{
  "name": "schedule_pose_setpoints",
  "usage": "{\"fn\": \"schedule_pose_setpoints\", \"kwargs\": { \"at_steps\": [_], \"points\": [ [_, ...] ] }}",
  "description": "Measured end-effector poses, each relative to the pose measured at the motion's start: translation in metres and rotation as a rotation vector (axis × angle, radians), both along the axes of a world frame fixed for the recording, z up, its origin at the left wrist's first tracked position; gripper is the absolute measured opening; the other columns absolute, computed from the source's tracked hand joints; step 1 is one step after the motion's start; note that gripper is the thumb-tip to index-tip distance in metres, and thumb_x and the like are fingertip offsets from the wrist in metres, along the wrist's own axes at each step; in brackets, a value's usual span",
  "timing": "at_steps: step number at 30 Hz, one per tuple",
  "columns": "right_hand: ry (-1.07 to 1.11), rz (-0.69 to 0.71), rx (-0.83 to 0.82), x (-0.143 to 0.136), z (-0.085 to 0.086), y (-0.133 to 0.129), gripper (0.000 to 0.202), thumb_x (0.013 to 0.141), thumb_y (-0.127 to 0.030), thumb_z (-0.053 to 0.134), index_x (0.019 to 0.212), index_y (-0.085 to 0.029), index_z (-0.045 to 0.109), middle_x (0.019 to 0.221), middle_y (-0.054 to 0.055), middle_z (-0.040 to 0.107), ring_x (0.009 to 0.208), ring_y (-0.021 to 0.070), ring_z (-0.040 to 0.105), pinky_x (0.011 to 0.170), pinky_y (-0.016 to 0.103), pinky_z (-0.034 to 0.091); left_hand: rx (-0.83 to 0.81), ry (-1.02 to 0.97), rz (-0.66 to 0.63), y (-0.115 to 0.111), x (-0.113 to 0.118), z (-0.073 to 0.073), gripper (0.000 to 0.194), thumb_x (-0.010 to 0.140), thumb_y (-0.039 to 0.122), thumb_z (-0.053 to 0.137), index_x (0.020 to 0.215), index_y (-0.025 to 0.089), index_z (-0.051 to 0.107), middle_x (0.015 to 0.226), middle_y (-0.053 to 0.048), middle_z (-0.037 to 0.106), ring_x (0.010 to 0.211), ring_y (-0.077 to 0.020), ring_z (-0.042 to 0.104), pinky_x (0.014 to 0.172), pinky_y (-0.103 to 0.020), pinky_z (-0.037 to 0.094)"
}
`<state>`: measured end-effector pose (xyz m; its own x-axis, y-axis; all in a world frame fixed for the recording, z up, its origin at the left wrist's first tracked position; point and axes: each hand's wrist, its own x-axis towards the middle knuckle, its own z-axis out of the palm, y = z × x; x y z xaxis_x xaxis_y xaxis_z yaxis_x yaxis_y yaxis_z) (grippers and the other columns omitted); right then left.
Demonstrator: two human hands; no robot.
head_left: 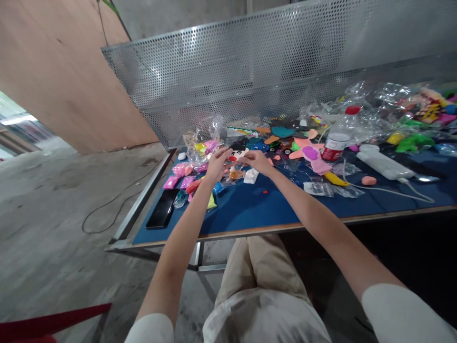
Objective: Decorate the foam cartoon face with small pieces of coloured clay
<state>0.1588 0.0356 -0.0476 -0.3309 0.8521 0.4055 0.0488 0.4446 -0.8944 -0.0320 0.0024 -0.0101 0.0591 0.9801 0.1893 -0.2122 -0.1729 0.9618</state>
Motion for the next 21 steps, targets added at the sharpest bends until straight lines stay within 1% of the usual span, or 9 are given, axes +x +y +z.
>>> {"fn": "schedule_pose_setpoints", "kwargs": {
  "at_steps": [2, 5, 8, 11, 14, 17, 21],
  "points": [
    [0.025, -0.020, 0.002, 0.002, 0.002, 0.001, 0.054, 0.072, -0.072, 0.080, 0.075, -0.020, 0.069, 0.076, 0.007, 0.075, 0.073, 0.0222, 0.069, 0.074, 0.038, 0.058, 0.000, -0.034, -0.024, 0.001, 0.002, -0.004, 0.034, 0.078, 0.042, 0.087, 0.099, 0.022, 0.069, 0.092, -0.002, 0.072, 0.090, -0.0183, 0.074, 0.095, -0.045, 0.065],
    [0.115, -0.028, -0.002, 0.005, 0.005, 0.001, 0.054, 0.073, -0.073, 0.079, 0.077, -0.020, 0.071, 0.082, 0.009, 0.079, 0.074, 0.0217, 0.069, 0.077, 0.039, 0.060, 0.021, -0.036, -0.046, 0.000, 0.001, -0.009, 0.041, 0.078, 0.045, 0.086, 0.109, 0.023, 0.071, 0.108, -0.007, 0.077, 0.104, -0.0244, 0.075, 0.093, -0.045, 0.065],
    [0.138, -0.048, -0.005, 0.003, 0.007, -0.001, 0.052, 0.075, -0.073, 0.078, 0.075, -0.021, 0.068, 0.084, 0.009, 0.080, 0.077, 0.0224, 0.071, 0.080, 0.040, 0.061, 0.102, 0.041, -0.034, -0.005, -0.002, -0.013, 0.051, 0.073, 0.044, 0.090, 0.116, 0.023, 0.073, 0.115, -0.009, 0.079, 0.108, -0.0268, 0.075, 0.090, -0.041, 0.064],
    [0.108, -0.074, -0.005, 0.000, 0.005, -0.002, 0.052, 0.078, -0.072, 0.077, 0.073, -0.022, 0.066, 0.082, 0.008, 0.079, 0.079, 0.0229, 0.072, 0.082, 0.040, 0.060, 0.165, 0.125, -0.023, -0.007, -0.002, -0.017, 0.053, 0.071, 0.047, 0.092, 0.114, 0.022, 0.075, 0.113, -0.009, 0.080, 0.103, -0.0238, 0.076, 0.086, -0.035, 0.061],
    [0.101, -0.066, -0.017, -0.004, 0.002, -0.003, 0.051, 0.076, -0.071, 0.078, 0.077, -0.021, 0.068, 0.084, 0.009, 0.079, 0.082, 0.0237, 0.073, 0.082, 0.039, 0.060, 0.197, 0.192, 0.003, -0.005, -0.003, -0.020, 0.045, 0.071, 0.050, 0.091, 0.102, 0.021, 0.075, 0.101, -0.006, 0.080, 0.092, -0.0202, 0.075, 0.079, -0.030, 0.058],
    [0.091, -0.025, -0.014, -0.004, -0.001, -0.002, 0.053, 0.072, -0.072, 0.081, 0.083, -0.021, 0.071, 0.087, 0.008, 0.078, 0.085, 0.0243, 0.073, 0.083, 0.040, 0.060, 0.210, 0.208, 0.044, -0.002, -0.004, -0.023, 0.039, 0.074, 0.050, 0.089, 0.094, 0.021, 0.073, 0.092, -0.005, 0.078, 0.084, -0.0178, 0.074, 0.075, -0.029, 0.056],
    [0.116, -0.011, 0.013, -0.001, -0.001, 0.002, 0.060, 0.072, -0.076, 0.079, 0.098, -0.023, 0.072, 0.097, 0.006, 0.076, 0.091, 0.0250, 0.071, 0.081, 0.039, 0.061, 0.227, 0.216, 0.048, 0.000, -0.006, -0.026, 0.035, 0.075, 0.047, 0.088, 0.093, 0.020, 0.074, 0.093, -0.005, 0.079, 0.086, -0.0189, 0.074, 0.077, -0.030, 0.056]
  ]
}}
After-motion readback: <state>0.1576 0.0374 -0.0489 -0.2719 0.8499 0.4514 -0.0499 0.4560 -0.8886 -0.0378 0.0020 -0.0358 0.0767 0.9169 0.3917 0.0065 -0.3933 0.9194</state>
